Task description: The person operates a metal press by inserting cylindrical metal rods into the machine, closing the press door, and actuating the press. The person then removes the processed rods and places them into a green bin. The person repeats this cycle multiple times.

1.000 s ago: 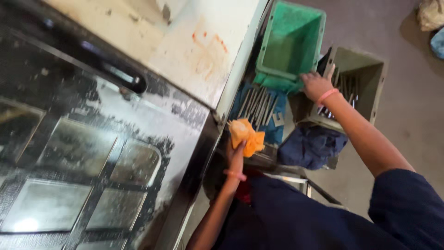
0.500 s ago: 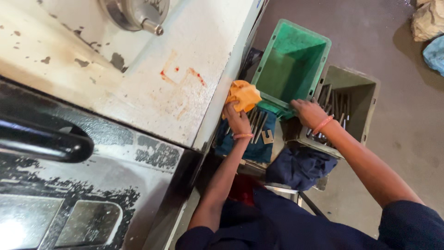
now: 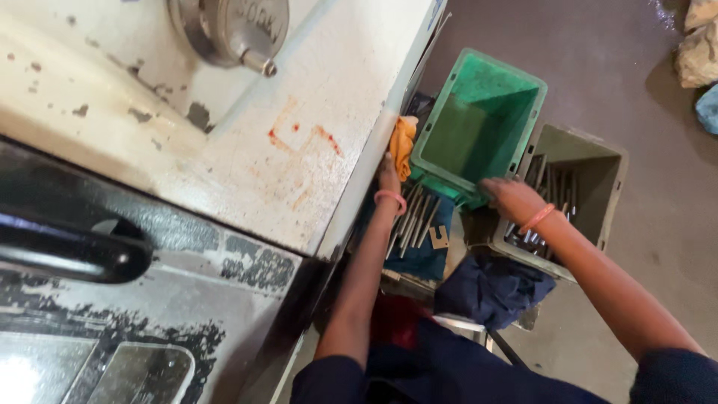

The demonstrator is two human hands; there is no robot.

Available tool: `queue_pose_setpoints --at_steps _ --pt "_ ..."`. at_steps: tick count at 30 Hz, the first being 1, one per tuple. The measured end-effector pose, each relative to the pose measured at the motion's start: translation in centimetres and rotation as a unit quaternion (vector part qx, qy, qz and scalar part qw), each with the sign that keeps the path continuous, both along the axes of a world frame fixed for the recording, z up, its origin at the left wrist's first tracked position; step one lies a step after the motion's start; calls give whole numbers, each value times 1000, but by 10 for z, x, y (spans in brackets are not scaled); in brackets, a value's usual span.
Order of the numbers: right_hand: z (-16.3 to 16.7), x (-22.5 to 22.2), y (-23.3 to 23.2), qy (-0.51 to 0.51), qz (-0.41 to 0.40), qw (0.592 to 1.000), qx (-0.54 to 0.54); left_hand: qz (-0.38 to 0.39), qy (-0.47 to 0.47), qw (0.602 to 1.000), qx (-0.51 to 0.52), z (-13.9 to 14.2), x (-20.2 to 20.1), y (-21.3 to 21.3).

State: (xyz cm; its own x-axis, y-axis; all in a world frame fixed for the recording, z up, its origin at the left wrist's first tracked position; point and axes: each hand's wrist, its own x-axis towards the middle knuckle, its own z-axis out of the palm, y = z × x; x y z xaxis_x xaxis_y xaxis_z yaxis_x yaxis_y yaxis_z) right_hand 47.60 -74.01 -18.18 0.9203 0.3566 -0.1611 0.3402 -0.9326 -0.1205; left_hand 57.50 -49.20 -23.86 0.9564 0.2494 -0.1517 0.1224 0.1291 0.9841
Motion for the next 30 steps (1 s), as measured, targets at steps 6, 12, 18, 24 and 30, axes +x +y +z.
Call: queue_pose_setpoints --at_steps 6,12,18,24,30 --pt "0 -25 29 -140 -5 988 71 -37 -28 998 -48 -46 -138 67" --pt "-116 -70 93 4 102 995 -7 -54 9 993 -103 -54 -251 147" --pt "-200 -84 112 -166 82 983 -12 21 -43 998 -26 -55 -327 179" --pt "-188 -65 110 -111 91 987 66 60 -91 994 20 -19 -376 175" --pt "-150 -66 117 -131 138 981 34 75 -235 940 235 107 -386 184"
